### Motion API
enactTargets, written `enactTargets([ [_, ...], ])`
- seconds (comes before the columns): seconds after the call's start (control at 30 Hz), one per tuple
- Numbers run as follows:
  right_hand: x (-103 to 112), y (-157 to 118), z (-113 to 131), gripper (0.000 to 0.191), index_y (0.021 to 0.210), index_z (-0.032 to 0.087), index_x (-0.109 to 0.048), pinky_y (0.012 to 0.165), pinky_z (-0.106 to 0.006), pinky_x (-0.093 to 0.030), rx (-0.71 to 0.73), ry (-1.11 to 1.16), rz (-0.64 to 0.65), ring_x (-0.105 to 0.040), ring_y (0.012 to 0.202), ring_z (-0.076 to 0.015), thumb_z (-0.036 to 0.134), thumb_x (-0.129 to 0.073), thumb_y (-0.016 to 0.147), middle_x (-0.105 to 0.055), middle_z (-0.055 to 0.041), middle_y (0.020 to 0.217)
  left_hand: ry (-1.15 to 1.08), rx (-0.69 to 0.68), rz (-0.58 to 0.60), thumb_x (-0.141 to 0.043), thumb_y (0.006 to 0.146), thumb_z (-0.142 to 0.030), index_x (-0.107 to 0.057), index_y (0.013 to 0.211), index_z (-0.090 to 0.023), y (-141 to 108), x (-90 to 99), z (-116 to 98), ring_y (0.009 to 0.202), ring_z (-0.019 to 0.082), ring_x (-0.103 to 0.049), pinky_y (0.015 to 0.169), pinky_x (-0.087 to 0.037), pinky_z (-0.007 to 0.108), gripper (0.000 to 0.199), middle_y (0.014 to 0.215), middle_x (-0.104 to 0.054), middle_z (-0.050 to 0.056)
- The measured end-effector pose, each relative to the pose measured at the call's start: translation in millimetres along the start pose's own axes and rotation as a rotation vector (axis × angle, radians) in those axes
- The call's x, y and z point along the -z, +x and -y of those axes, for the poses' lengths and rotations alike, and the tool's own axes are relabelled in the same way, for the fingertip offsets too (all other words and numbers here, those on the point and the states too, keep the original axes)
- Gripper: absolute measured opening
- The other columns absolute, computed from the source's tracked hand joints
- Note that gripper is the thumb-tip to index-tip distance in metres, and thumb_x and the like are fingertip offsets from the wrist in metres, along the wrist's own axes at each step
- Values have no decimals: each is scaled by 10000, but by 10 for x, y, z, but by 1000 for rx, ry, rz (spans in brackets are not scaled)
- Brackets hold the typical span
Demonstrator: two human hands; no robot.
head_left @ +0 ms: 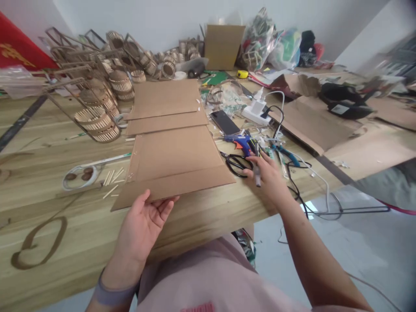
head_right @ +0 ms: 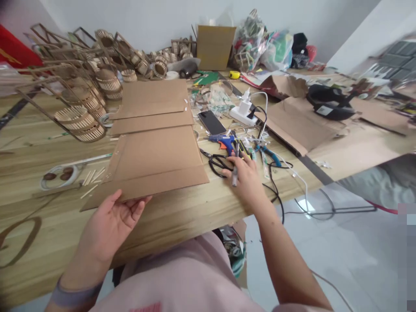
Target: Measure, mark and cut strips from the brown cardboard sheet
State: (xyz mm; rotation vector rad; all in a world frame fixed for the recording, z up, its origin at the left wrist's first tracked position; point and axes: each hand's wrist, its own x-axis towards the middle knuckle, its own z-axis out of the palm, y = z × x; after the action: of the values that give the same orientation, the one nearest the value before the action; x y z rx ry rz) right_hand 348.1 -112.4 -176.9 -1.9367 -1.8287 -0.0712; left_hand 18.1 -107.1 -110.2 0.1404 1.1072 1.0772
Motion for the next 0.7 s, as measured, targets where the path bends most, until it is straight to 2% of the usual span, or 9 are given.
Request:
enactTargets([
  [0.2, 137, -310, -202, 297, 1147, 215, -635, 990, -517, -453, 22, -75, -64, -556, 1226, -327, 330, -469, 930, -695, -132, 1162, 4, 6, 26, -311, 986, -81, -571, 1047, -56, -10, 70, 188, 801, 207, -762, 699, -638, 210, 268, 859, -728, 159],
  [0.33, 123, -259, -55, 403, 1251, 204, -600, 1060, -532, -392, 78, -170, -16, -554, 1241, -301, 150, -405, 902, -707, -110, 1168, 10, 32, 31, -331, 962, -58, -564, 1051, -44, -33, 141, 298, 904, 226, -753, 759, -634, 220, 250, 935, -719, 188],
  [0.4, 150, -296, 76, 474, 1324, 196, -554, 1080, -547, -357, 83, -193, -45, -577, 1208, -288, 107, -359, 901, -700, -109, 1190, 20, 43, 35, -344, 950, -58, -568, 1050, -52, -35, 181, 344, 923, 221, -748, 774, -633, 230, 246, 959, -719, 187],
  [0.47, 169, -521, 192, 460, 1324, 191, -553, 1037, -500, -402, 70, -158, -134, -611, 1128, -270, 124, -340, 922, -696, -115, 1172, 33, 45, 51, -363, 936, -63, -584, 1033, -66, -32, 217, 382, 932, 210, -743, 788, -630, 240, 242, 982, -720, 178],
  [0.53, 113, -961, 238, 335, 1181, 204, -637, 898, -418, -475, 59, -65, -178, -640, 969, -255, 217, -394, 949, -710, -107, 1008, 48, 35, 68, -385, 924, -73, -609, 988, -81, -21, 250, 414, 933, 200, -736, 785, -626, 243, 233, 998, -722, 168],
  [0.57, 40, -1232, 221, 287, 1054, 217, -678, 813, -381, -489, 80, -6, -105, -640, 860, -238, 265, -414, 953, -701, -95, 890, 56, 28, 76, -398, 917, -78, -620, 964, -85, -13, 267, 429, 932, 196, -732, 781, -622, 244, 227, 1002, -724, 163],
  [0.6, -66, -1509, 173, 279, 920, 223, -692, 750, -353, -487, 89, 57, 38, -630, 769, -219, 316, -430, 951, -680, -80, 786, 64, 20, 84, -413, 910, -84, -630, 949, -87, -4, 283, 444, 931, 194, -728, 782, -619, 248, 221, 1006, -725, 160],
  [0.67, -355, -1986, -7, 310, 805, 222, -681, 743, -317, -479, -126, 71, 442, -636, 769, -194, 382, -457, 946, -675, -64, 768, 78, -5, 100, -439, 894, -90, -646, 945, -87, 19, 317, 476, 930, 192, -723, 801, -610, 261, 213, 1008, -728, 152],
  [0.7, -522, -2153, -127, 321, 791, 210, -677, 700, -304, -479, -216, 39, 528, -639, 749, -186, 376, -456, 954, -676, -62, 771, 81, -19, 108, -451, 885, -89, -649, 946, -89, 29, 334, 493, 931, 192, -723, 817, -606, 269, 207, 1006, -730, 148],
])
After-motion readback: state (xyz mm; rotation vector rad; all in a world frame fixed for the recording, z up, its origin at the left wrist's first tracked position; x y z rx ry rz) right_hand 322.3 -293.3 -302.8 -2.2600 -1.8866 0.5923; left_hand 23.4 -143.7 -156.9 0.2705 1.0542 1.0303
